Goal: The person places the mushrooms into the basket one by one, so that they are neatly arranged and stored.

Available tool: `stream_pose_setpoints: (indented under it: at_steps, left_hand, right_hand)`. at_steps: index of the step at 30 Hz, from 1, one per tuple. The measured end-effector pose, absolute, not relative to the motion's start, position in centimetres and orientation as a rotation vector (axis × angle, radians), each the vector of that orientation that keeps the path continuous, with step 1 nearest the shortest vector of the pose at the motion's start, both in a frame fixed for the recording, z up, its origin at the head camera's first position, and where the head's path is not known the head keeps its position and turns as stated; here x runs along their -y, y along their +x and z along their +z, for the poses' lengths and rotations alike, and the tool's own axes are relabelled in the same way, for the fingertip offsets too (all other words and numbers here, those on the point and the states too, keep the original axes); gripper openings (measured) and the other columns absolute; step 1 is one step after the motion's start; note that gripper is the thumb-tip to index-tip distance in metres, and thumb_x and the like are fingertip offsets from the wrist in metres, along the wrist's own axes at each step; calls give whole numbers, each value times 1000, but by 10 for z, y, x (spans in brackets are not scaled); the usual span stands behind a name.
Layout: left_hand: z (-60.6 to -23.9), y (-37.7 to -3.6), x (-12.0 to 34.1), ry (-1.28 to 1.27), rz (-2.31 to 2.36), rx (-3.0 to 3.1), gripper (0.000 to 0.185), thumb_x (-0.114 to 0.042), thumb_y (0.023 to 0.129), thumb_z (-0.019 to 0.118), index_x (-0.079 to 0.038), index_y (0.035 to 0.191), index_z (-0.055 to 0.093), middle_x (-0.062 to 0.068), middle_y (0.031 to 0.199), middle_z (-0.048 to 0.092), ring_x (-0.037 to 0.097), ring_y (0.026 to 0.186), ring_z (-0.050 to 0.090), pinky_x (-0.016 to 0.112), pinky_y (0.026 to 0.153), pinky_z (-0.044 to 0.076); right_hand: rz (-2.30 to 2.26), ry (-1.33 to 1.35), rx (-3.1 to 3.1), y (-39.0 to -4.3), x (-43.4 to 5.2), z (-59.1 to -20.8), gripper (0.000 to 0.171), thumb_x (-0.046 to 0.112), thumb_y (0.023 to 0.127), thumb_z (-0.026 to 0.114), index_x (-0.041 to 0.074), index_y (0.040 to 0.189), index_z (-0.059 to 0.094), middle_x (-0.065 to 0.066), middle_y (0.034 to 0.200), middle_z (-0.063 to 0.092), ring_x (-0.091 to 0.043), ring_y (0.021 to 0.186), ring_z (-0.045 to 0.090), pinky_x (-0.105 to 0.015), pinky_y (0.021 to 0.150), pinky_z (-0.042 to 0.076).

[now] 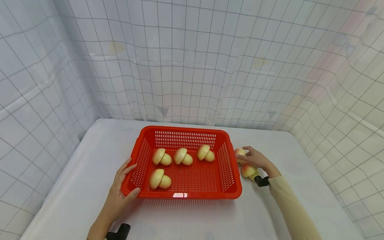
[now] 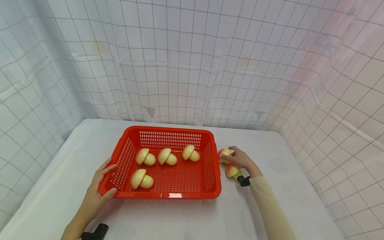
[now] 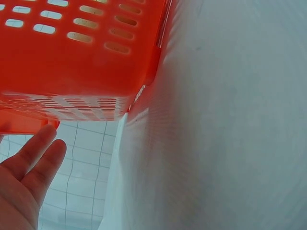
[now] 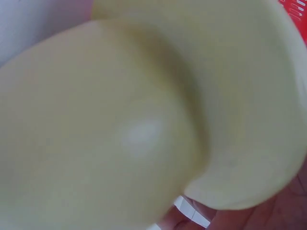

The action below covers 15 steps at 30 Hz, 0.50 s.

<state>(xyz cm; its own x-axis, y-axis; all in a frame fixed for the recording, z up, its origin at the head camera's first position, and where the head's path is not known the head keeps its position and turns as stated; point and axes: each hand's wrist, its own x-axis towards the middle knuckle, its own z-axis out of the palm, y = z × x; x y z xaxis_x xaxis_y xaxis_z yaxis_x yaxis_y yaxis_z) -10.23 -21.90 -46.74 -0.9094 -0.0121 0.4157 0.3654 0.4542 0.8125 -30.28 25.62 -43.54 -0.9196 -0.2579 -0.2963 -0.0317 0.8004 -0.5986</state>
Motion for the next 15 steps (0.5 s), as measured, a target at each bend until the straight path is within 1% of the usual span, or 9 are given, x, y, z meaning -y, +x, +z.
stream_pose_setpoints:
  at_steps: [8,15]
  left_hand:
    - [-467,-103,219,-300,-1450,2342,67,-5,80,67,-11,142,41,-3,155,17,12,138,20,15,90,37]
    - [-467,-103,219,-311,-1432,2337,68,-4,79,68,-10,141,41,-1,155,18,12,137,21,14,89,37]
  right_hand:
    - [-857,-210,-2627,-306,-257,-438,85,60,84,59,4,142,33,-24,126,51,-36,109,51,-53,87,43]
    - [-895,-249,-2631,-308,-257,-440,76,57,85,59,2,135,44,-19,118,56,-31,101,53,-44,81,45]
